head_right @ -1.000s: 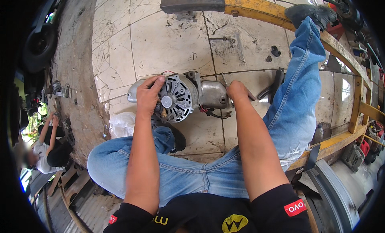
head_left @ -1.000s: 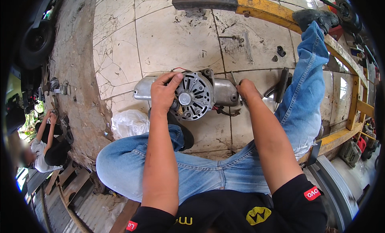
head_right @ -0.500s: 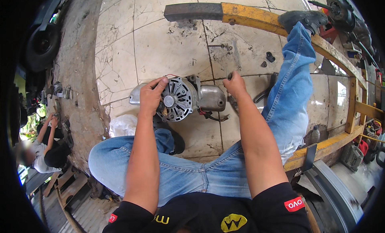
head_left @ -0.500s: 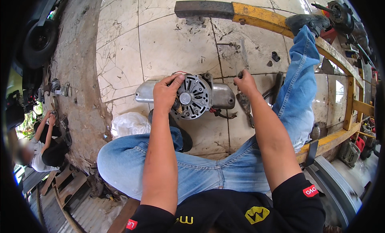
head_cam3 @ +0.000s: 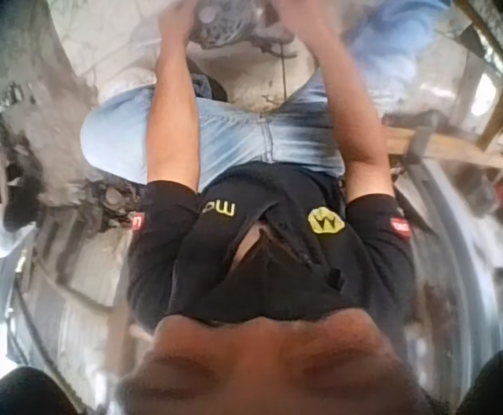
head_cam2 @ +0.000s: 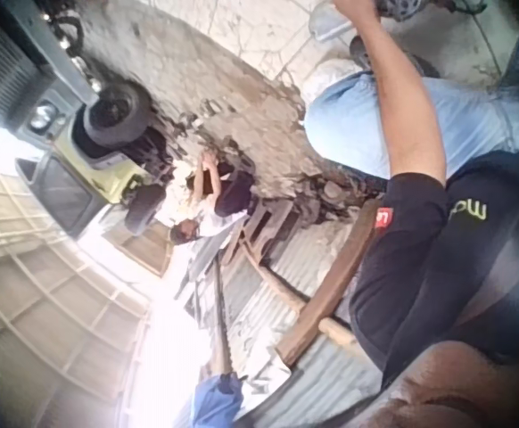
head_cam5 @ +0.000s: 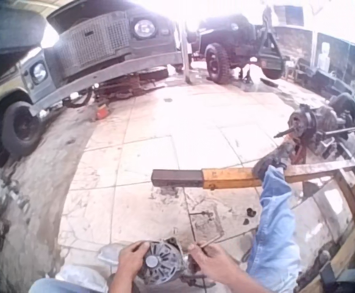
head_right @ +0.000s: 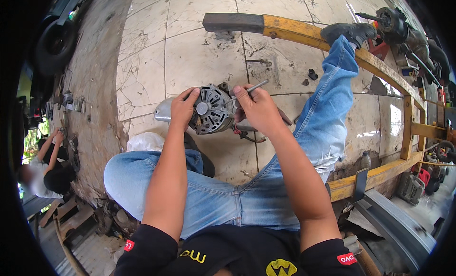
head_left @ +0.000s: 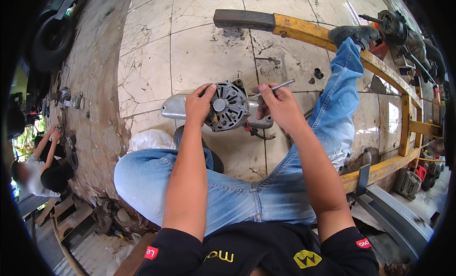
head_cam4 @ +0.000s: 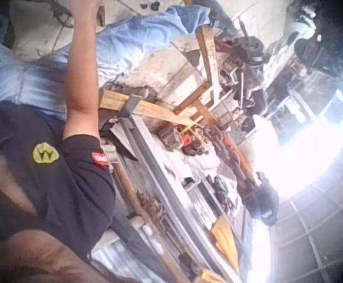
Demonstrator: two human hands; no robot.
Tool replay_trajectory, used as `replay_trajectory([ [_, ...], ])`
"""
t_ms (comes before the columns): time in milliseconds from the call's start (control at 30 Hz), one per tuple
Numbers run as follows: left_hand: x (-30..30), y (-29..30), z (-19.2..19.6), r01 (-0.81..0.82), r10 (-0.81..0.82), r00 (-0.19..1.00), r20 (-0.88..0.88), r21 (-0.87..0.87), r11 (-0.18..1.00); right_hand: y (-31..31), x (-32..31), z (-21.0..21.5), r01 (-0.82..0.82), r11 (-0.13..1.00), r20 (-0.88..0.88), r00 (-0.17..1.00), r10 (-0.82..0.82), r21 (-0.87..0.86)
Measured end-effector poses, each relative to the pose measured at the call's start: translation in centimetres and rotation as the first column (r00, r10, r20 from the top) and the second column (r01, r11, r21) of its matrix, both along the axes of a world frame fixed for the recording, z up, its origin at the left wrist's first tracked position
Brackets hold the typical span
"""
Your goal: The person sits on the floor and uses a wrench to loosen and tighten bolts on an alternator. They manipulate the internal components and wires with their hands, occasionally adjusting the tool and repositioning the alternator.
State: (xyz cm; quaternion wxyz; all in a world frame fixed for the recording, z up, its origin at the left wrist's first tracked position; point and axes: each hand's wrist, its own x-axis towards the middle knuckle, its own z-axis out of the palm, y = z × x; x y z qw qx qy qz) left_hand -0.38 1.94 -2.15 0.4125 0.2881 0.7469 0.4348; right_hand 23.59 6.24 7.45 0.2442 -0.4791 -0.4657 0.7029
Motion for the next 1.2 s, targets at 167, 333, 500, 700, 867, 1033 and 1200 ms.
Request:
replay_trajectory([
  [167,0.4,-0.2,0.0,0.020,-0.020,1.000,0.009,0.021,1.000,-1.5,-1.3,-0.5,-0.105,0.983,0.093,0.992,0.091,0.154],
  [333,0.6,-0.1,0.6,0.057,-0.057,0.998,-0.024,0.003,0.998,-1.8,-2.7,-0.2,-0.366,0.899,0.327,0.903,0.279,0.241],
  [500,0.0,0.1,0.4,0.130,-0.130,0.991,-0.013,0.006,0.992,0.7,-3.0,-2.2,-0.209,0.852,0.297,0.953,0.066,0.480],
  [700,0.4,0.3,0.2,0.184,-0.181,0.977,-0.115,0.015,0.983,1.8,-2.0,-0.1,0.042,0.981,0.134,0.989,-0.068,0.190],
  [867,0.5,0.2,0.1,0.168,-0.169,0.985,-0.043,-0.026,0.985,0.1,-2.6,-1.7,0.089,0.976,0.075,0.992,-0.106,0.199],
  [1033,0.4,0.0,-0.2,0.119,-0.117,0.990,-0.084,0.017,0.993,-3.9,-2.2,-4.5,-0.004,0.908,0.102,0.994,-0.043,0.420],
  [1200,0.2,0.1,-0.5,0.156,-0.155,0.981,-0.118,-0.003,0.988,-2.8,-0.6,-1.8,-0.287,0.765,0.349,0.933,0.088,0.577],
])
